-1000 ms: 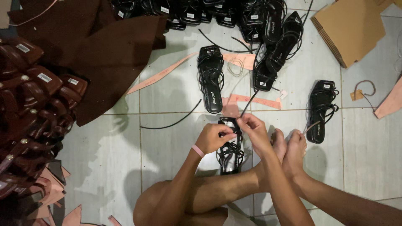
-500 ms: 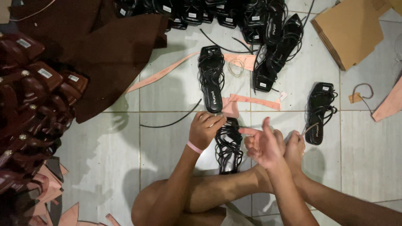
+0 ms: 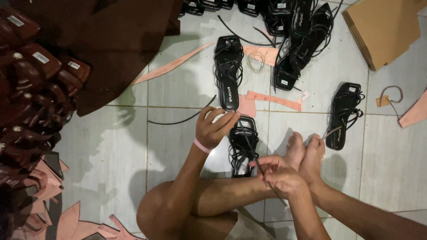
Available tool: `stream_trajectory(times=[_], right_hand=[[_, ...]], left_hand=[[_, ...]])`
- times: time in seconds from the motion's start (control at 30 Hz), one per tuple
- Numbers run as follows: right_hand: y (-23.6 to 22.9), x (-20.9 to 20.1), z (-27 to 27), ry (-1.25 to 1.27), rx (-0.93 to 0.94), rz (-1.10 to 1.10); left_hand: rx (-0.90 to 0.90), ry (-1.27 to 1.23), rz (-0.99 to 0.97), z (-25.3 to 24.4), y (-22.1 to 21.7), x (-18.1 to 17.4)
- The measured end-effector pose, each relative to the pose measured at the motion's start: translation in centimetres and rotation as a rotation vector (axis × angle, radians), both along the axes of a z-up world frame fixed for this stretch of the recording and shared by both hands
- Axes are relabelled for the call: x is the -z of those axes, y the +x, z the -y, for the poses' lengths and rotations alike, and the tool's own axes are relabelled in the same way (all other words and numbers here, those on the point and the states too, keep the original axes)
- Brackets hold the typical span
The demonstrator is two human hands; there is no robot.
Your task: The person sits on the floor and assembles black strappy sandals by threading and tying black cords through the straps. They handle multiple sandals, pulling cords through loops and tying knots to secure the straps.
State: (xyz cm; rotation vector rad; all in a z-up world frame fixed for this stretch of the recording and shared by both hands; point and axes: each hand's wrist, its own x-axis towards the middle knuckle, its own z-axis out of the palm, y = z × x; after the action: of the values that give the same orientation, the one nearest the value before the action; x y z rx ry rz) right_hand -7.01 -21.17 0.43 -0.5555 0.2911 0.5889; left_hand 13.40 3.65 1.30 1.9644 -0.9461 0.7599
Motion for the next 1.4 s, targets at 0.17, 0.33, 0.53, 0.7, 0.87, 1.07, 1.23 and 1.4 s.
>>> stream_trajectory(times=[0.17, 0.33, 0.53, 0.7, 0.87, 1.07, 1.23, 1.4], right_hand=[[1.7, -2.0, -1.0, -0.644, 0.040, -0.207], [8.0, -0.7, 0.2, -1.327, 0.239, 0.022], [12.7, 2.5, -0.3, -1.217, 0.329, 0.134], [13.7, 4.3, -0.9, -1.253, 0.337, 0.159], [13.6, 5.1, -0.7, -1.219, 0.117, 0.169], [13.2, 5.1, -0.5, -1.173, -0.010, 0.179], [13.3, 4.3, -0.5, -1.146, -0.025, 0.133], [12.8, 3.8, -0.9, -1.168, 0.007, 0.205]], left_hand=[[-0.073, 0.006, -0.219, 0.5, 0.2, 0.7], [0.128, 0.067, -0.630, 0.4, -0.1, 2.5], [0.336, 0.144, -0.723, 0.6, -1.4, 3.0], [0.341, 0.153, -0.649, 0.3, -1.9, 2.4], [0.404, 0.146, -0.698, 0.3, -2.1, 1.9], [0.429, 0.155, -0.551, 1.6, -3.0, 2.8], [0.408, 0.237, -0.363, 2.3, -3.2, 3.5], [0.439, 0.108, -0.446, 2.3, -3.4, 3.6]])
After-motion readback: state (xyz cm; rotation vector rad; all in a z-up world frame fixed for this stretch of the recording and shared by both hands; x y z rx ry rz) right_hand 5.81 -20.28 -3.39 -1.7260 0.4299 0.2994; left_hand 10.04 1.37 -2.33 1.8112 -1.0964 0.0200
